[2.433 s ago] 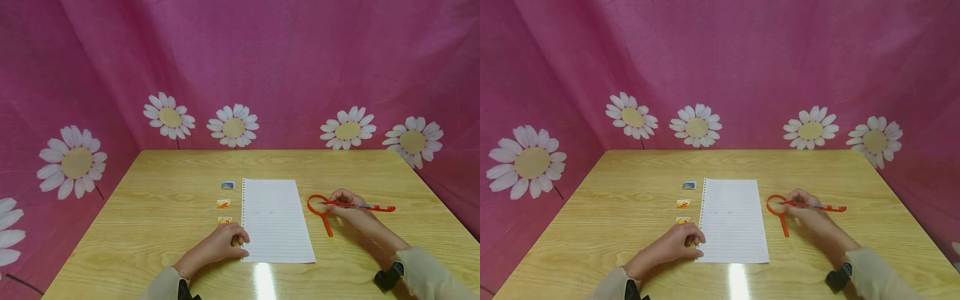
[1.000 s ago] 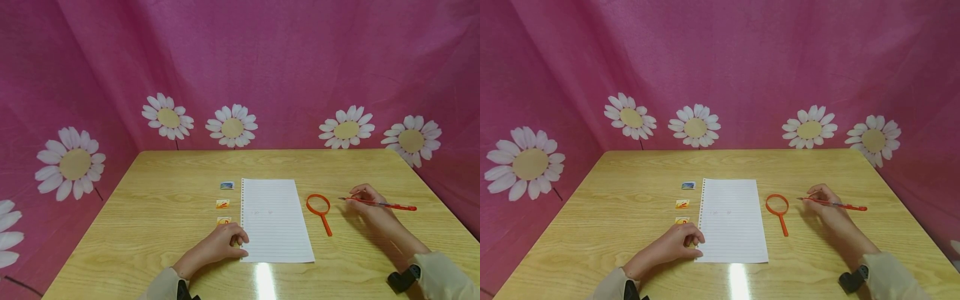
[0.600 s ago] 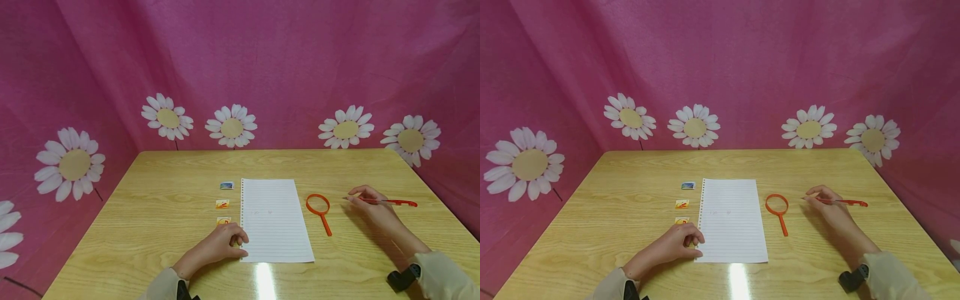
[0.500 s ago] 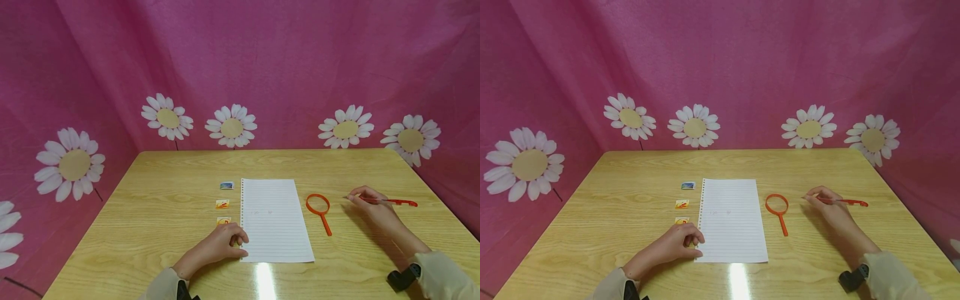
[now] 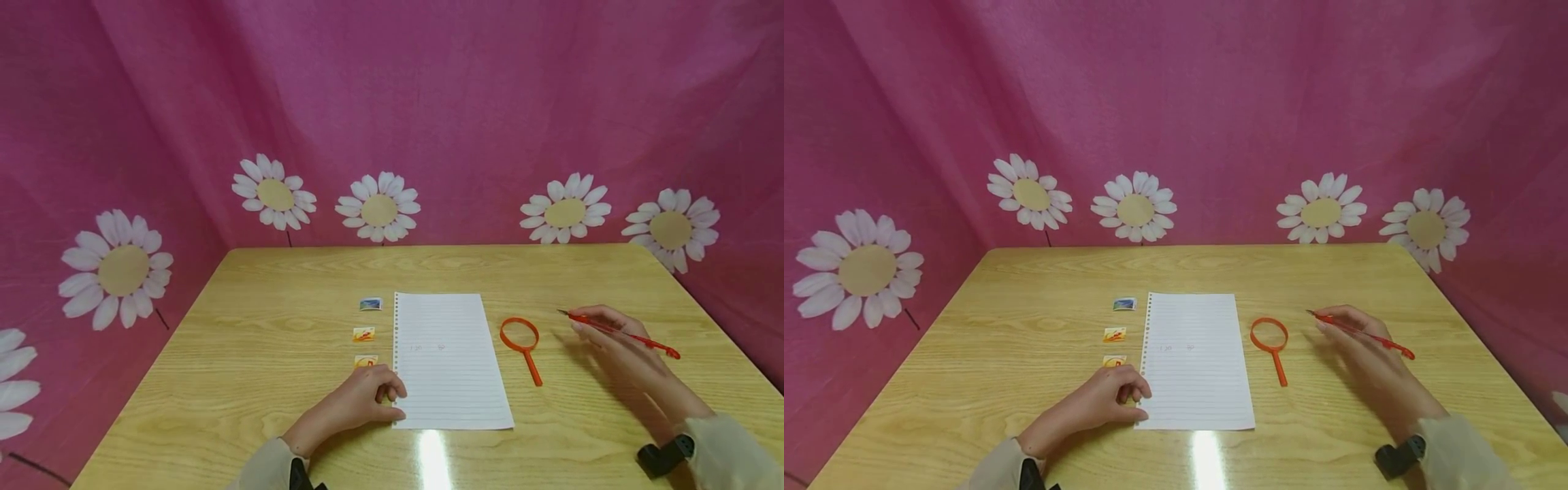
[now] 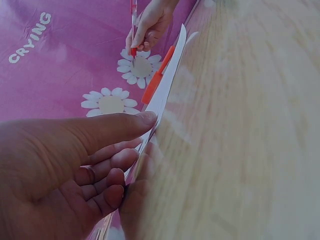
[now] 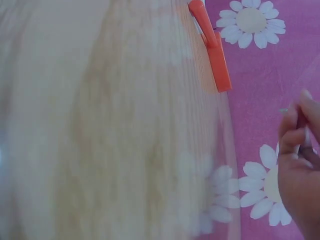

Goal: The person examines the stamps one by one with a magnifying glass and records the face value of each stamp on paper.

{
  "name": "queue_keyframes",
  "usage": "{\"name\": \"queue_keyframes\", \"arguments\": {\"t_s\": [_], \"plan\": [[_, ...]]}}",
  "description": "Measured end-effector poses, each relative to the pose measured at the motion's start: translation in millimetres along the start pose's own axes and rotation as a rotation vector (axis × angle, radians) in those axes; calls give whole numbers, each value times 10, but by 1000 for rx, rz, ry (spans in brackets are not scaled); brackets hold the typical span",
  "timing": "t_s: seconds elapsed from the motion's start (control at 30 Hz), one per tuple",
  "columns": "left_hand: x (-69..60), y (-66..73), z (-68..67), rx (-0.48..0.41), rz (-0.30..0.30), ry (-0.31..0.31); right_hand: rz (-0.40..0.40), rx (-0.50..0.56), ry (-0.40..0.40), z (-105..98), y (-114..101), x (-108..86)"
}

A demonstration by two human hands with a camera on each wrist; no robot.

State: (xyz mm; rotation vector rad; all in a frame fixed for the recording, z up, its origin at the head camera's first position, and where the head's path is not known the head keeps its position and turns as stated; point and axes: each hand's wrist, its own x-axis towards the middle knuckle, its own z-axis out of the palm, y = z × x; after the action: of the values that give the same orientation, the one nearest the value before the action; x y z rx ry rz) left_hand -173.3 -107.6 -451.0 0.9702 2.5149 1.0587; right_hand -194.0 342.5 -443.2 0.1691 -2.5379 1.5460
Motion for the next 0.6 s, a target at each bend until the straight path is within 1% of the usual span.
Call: {"name": "queue_keyframes", "arguments": {"t_s": [0.13,0.17,0.23,0.3,0.4,0.43,0.5,0.57,0.6], "plan": [[6,3,0,-10,1,-1,-137,3,-6,-46,0,-27],[5,2,1,-12,0,-1,-151,27,-13,-57,2,-34],[5,-3,3,-13,2,0,-231,54,-37,-87,22,-41],[6,-9,6,-13,4,2,-268,132,-87,-123,45,-39],[6,-14,7,-16,5,3,-275,232,-149,-153,83,-29],[7,-16,7,-17,5,4,-257,268,-160,-157,88,-28],[9,-16,5,-17,7,5,-243,399,-205,-150,95,-10],[13,-15,1,-18,10,5,-275,548,-250,-145,99,17],[13,-15,1,-16,12,6,-291,602,-267,-137,95,26]]}}
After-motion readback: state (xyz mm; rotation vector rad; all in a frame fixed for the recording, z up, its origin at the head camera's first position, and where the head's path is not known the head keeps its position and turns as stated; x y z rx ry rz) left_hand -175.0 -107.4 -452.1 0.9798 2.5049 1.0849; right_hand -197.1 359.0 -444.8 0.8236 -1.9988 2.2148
